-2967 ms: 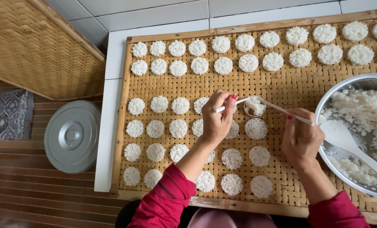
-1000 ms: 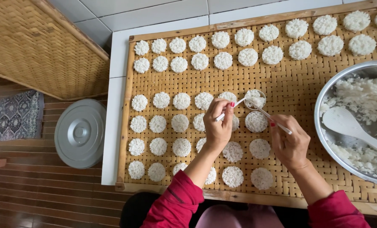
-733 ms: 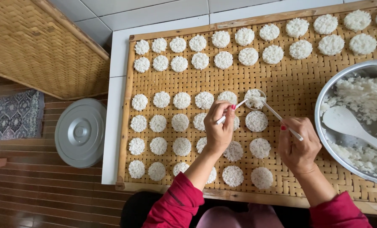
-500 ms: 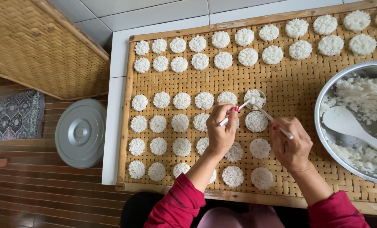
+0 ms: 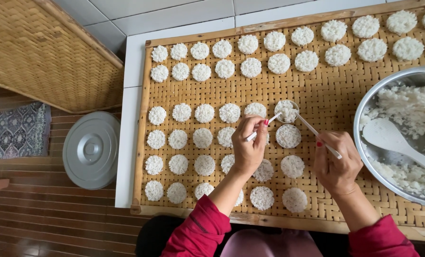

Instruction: Make small circular rice cakes by scooping rice into a mold on a bamboo tray

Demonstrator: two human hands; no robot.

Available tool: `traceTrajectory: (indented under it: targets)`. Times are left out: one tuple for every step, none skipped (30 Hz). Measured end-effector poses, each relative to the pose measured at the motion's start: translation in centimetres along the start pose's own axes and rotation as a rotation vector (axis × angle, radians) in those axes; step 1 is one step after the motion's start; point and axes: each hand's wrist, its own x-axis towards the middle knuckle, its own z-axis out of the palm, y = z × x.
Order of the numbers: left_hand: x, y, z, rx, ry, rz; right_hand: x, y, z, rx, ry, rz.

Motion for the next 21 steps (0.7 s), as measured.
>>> traceTrajectory:
  targets:
    - [0.0,-0.1,0.1,0.000,0.000,0.000,0.2,-0.2,0.0,0.000,0.000,0.000]
    - [-0.1,-0.2,0.1,-0.002,0.003,0.004,0.4,-0.5,0.0,-0.007,-0.032,0.017]
    - [-0.1,-0.2,0.2,-0.002,0.006,0.009,0.6,-0.7,0.1,-0.013,-0.065,0.034]
    - [-0.2,-0.4,0.3,-0.001,0.007,0.008,0.7,-0.2,0.4,-0.012,-0.065,0.034]
    - [-0.3,-0.6,0.4,-0.025,0.013,-0.018,0.8,0.4,0.8,0.031,-0.025,-0.019]
    - [-0.4,-0.8,0.5,-0.048,0.020,-0.043,0.9,1.0,1.2,0.075,0.015,-0.072]
    - [-0.4,-0.8,0.5,-0.047,0.020,-0.044,0.4,1.4,1.0,0.075,0.014,-0.072]
    - [-0.5,-0.7,0.4,-0.045,0.025,-0.038,0.0,1.9,0.9,0.054,0.027,-0.075]
    - [-0.6,-0.7,0.4,-0.041,0.030,-0.034,-0.5,2.3,0.8,0.034,0.039,-0.078]
    - [-0.7,-0.9,0.4,-0.039,0.031,-0.036,-0.5,2.1,1.0,0.036,0.037,-0.078]
    - [-0.7,-1.1,0.5,-0.039,0.033,-0.035,-0.6,1.9,1.1,0.060,0.037,-0.060]
    - [-0.8,-1.3,0.6,-0.039,0.035,-0.034,-0.6,1.7,1.2,0.085,0.038,-0.043]
    - [-0.8,-1.2,0.7,-0.039,0.034,-0.034,-0.6,1.8,1.4,0.084,0.039,-0.041]
    - [-0.8,-1.0,0.7,-0.053,0.026,-0.039,-0.6,1.9,1.6,0.079,0.029,-0.032]
    - [-0.8,-0.9,0.8,-0.067,0.018,-0.042,-0.6,2.0,1.8,0.073,0.019,-0.023]
    - [-0.9,-0.9,0.8,-0.067,0.016,-0.042,-0.4,1.8,1.6,0.072,0.021,-0.022]
    - [-0.9,-0.9,0.8,-0.068,0.014,-0.041,-0.1,1.7,1.4,0.077,0.017,-0.018]
    - [-1.0,-0.9,0.8,-0.068,0.012,-0.040,0.1,1.5,1.2,0.081,0.014,-0.015]
    - [-1.0,-1.0,0.7,-0.066,0.012,-0.040,0.1,1.5,1.1,0.083,0.014,-0.015]
    - [-1.0,-1.0,0.5,-0.060,0.009,-0.042,0.1,1.4,1.0,0.071,0.024,-0.020]
    - [-1.1,-1.1,0.5,-0.056,0.005,-0.047,0.0,1.3,0.8,0.056,0.033,-0.024]
